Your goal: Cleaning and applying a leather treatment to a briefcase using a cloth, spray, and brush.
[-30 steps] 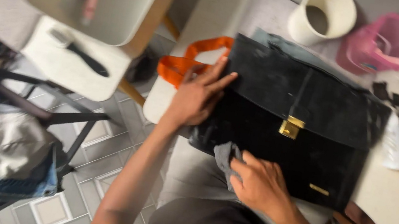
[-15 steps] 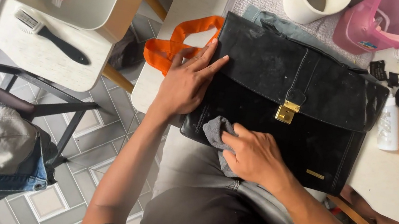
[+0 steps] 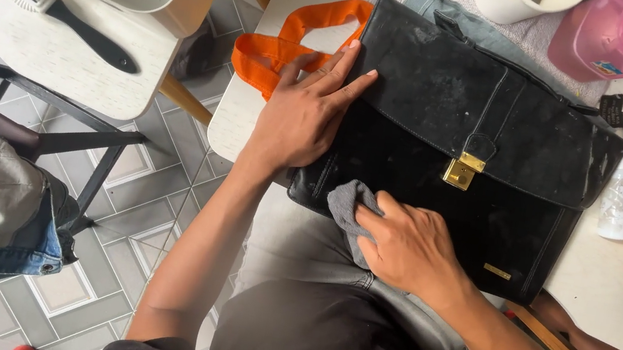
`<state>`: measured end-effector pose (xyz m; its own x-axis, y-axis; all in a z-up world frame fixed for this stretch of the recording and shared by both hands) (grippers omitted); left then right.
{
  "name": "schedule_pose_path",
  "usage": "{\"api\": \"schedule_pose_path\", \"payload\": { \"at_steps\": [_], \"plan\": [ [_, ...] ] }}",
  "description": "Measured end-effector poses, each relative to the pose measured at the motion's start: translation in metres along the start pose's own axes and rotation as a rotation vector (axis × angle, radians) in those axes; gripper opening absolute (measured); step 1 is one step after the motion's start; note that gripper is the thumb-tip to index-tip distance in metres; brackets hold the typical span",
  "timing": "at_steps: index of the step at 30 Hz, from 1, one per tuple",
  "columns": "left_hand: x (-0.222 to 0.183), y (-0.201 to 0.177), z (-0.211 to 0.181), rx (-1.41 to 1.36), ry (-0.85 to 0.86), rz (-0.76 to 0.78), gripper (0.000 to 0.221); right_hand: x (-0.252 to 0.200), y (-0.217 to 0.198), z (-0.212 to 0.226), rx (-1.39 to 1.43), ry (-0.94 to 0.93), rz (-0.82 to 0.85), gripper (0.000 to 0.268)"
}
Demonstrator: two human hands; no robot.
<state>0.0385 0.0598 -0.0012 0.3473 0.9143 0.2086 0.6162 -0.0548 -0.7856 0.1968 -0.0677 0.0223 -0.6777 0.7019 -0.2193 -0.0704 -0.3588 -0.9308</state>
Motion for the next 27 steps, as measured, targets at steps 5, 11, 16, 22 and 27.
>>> {"api": "schedule_pose_path", "payload": {
  "at_steps": [5,11,16,22,27],
  "plan": [
    [0.0,-0.001,-0.002,-0.043,-0.005,0.0,0.056,-0.025,0.016,-0.007,-0.085,0.022,0.015,0.025],
    [0.0,0.001,-0.001,-0.034,0.007,-0.01,0.057,0.008,0.002,0.006,-0.043,-0.023,-0.062,0.019],
    [-0.001,-0.002,-0.002,-0.056,-0.004,-0.002,0.055,-0.023,0.012,-0.001,-0.086,0.006,-0.026,0.022],
    [0.0,-0.003,-0.006,-0.03,-0.007,-0.012,0.056,-0.008,0.007,0.006,-0.084,0.002,-0.035,0.022],
    [0.0,-0.002,-0.006,0.015,0.01,-0.028,0.057,0.016,0.002,0.014,-0.03,-0.026,-0.07,0.016]
  ]
}}
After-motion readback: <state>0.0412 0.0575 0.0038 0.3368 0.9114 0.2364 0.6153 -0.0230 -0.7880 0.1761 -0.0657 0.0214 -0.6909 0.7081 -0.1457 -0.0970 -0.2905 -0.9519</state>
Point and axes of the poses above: each hand's wrist, its own x-axis towards the middle knuckle, its own y-axis out of the palm, z = x × y, the point moved 7 cm from there along x, towards the middle knuckle, and after that the axes turned 8 degrees about -y, right-handed, at the moved point
